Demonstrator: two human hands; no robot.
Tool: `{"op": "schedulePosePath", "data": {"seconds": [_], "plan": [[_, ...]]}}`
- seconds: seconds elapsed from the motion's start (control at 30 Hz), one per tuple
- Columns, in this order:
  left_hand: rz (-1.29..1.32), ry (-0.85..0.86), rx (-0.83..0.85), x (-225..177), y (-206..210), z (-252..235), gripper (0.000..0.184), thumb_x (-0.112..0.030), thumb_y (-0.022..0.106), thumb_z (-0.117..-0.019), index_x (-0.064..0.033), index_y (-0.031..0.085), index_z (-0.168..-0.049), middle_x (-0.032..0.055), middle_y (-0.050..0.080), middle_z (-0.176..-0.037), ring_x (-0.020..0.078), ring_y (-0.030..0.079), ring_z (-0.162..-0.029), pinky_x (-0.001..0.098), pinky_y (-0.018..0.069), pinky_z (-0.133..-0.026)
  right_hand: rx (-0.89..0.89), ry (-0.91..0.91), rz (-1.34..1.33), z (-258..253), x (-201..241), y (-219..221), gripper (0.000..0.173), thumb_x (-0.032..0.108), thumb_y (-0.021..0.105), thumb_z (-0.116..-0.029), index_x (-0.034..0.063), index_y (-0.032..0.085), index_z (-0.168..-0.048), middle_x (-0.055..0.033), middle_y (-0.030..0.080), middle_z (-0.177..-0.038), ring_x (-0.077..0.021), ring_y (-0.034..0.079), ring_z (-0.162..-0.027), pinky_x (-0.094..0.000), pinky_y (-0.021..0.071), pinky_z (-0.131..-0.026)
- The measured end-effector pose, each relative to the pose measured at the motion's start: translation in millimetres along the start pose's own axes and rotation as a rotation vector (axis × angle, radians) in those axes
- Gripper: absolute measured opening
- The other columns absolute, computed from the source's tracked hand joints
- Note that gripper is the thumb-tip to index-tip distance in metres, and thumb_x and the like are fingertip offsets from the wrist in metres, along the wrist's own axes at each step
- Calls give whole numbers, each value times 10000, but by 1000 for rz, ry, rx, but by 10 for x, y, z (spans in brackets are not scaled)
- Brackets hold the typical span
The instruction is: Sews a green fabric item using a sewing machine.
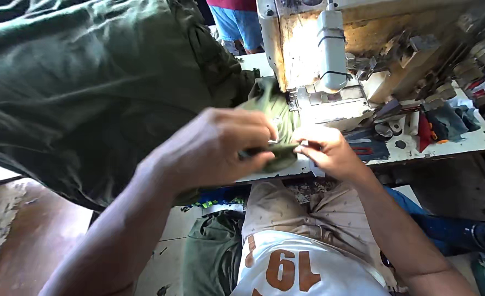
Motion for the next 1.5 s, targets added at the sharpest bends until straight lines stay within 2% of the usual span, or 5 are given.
{"op": "schedulePosePath", "data": {"seconds": [0.2, 0.3, 0.4, 0.67, 1.5], "plan": [[147, -119, -154, -97, 723, 14, 321, -446, 691, -965, -139, 665, -878, -57, 590, -730, 51, 574, -641, 251, 496, -550, -24, -66, 62, 481, 165, 111, 154, 84, 642, -1009, 59, 761, -1104, -46, 720, -1184, -126, 690, -1102, -324, 614, -927], [-259, -154, -303, -60, 1028, 44, 698, -722, 687, -826, -163, 711, -1243, 55, 647, -928, 214, 600, -848, 433, 468, -796, -149, -35, 88, 631, 119, 60, 148, 101, 676, -997, 45, 769, -1097, -65, 736, -1173, -129, 705, -1092, -314, 615, -937], [-420, -145, -396, 1, 1310, 94, 566, -466, 701, -907, -247, 610, -1422, 161, 580, -1378, 358, 525, -1284, 600, 327, -1126, -235, -53, 99, 698, 188, 14, 143, 87, 694, -983, 31, 776, -1086, -90, 742, -1181, -155, 714, -1100, -332, 616, -951], [-448, -214, -173, 126, 1102, -38, 195, -37, 569, -976, -103, 753, -982, 46, 737, -1106, 303, 629, -1190, 671, 287, -1162, -281, 57, -16, 820, 64, -11, 130, 88, 694, -985, 21, 772, -1063, -86, 743, -1140, -128, 728, -939, -288, 637, -812], [-478, -135, -83, 741, 729, -275, 212, -52, 544, -945, -76, 684, -1104, 115, 681, -1206, 342, 630, -1142, 590, 391, -1091, -401, 167, -119, 141, -418, -58, 154, 58, 667, -989, 41, 732, -1127, -67, 722, -1010, -104, 636, -614, -255, 558, -498]]}}
Point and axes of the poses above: each hand's wrist, its own z-axis away from the middle knuckle, its own y-axis out of the palm, x = y × z, the point moved 9 cm from there along -z, towards the middle knuckle
